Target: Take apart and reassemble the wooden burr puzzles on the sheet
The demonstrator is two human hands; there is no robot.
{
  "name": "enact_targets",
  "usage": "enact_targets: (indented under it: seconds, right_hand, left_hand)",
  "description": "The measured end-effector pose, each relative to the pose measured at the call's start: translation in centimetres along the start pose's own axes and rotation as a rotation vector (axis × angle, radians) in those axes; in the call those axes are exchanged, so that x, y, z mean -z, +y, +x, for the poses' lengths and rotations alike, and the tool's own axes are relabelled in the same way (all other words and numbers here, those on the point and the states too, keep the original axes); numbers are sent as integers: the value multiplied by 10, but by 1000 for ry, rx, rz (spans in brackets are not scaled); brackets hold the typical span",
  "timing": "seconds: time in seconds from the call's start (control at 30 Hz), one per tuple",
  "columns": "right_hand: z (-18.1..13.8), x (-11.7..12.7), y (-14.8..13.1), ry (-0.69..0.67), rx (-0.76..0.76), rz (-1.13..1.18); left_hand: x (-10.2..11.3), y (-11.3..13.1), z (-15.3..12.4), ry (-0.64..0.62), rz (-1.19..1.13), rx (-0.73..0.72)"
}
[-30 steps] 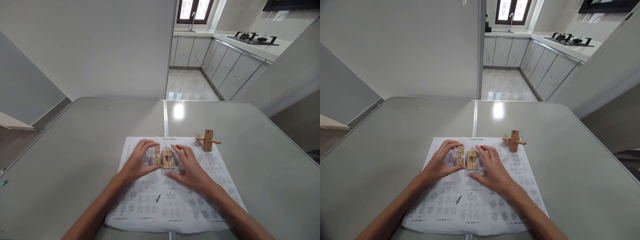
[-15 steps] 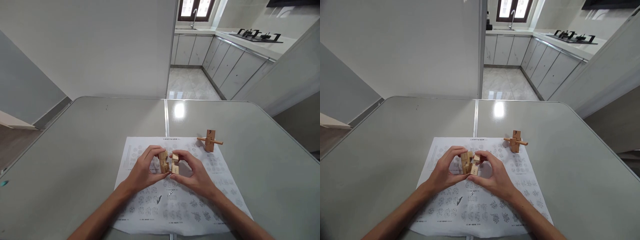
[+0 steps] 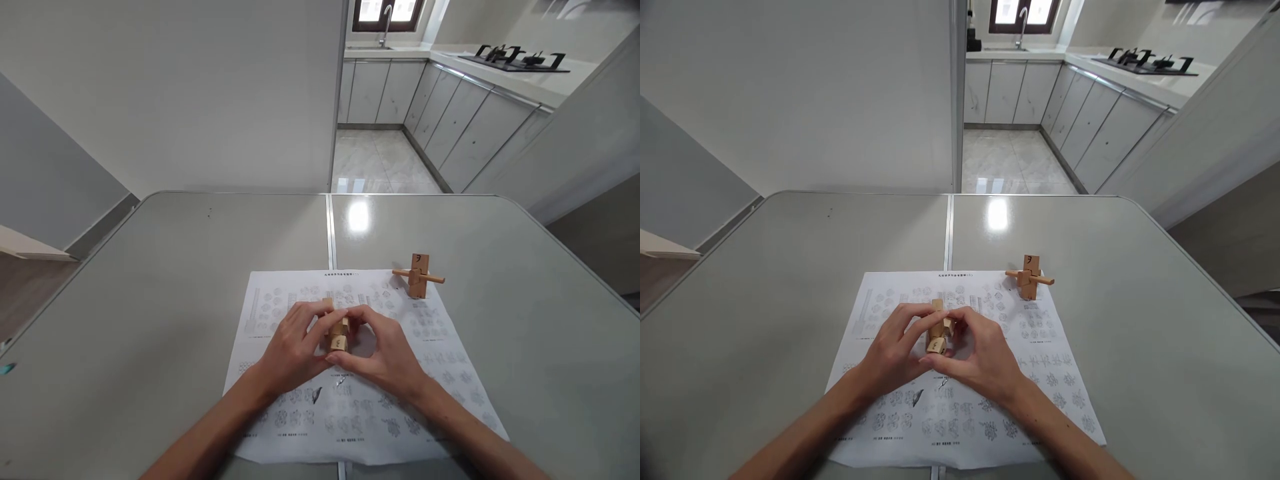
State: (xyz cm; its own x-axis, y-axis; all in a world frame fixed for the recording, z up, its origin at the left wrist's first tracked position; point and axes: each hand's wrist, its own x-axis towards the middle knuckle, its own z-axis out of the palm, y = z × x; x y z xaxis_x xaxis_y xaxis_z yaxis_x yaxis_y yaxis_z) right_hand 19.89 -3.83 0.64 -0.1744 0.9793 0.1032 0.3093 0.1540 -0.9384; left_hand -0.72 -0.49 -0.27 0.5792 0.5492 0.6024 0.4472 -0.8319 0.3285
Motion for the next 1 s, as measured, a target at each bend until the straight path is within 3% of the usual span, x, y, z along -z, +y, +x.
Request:
enact_targets:
  seconds: [0.27, 0.47, 0.6, 1.0]
  right_hand:
    - [-1, 3, -5, 34, 13, -68]
    - [1, 6, -1, 5, 85, 35]
    - [3, 10, 0, 20, 25, 141]
    - [6, 17, -3, -121, -262, 374]
  left_hand:
    - [-3, 4, 2, -7, -53, -66]
    - [6, 9, 11, 18, -393, 262]
    - [10, 5, 12, -8, -569, 396]
    - [9, 1, 7, -77, -804, 512]
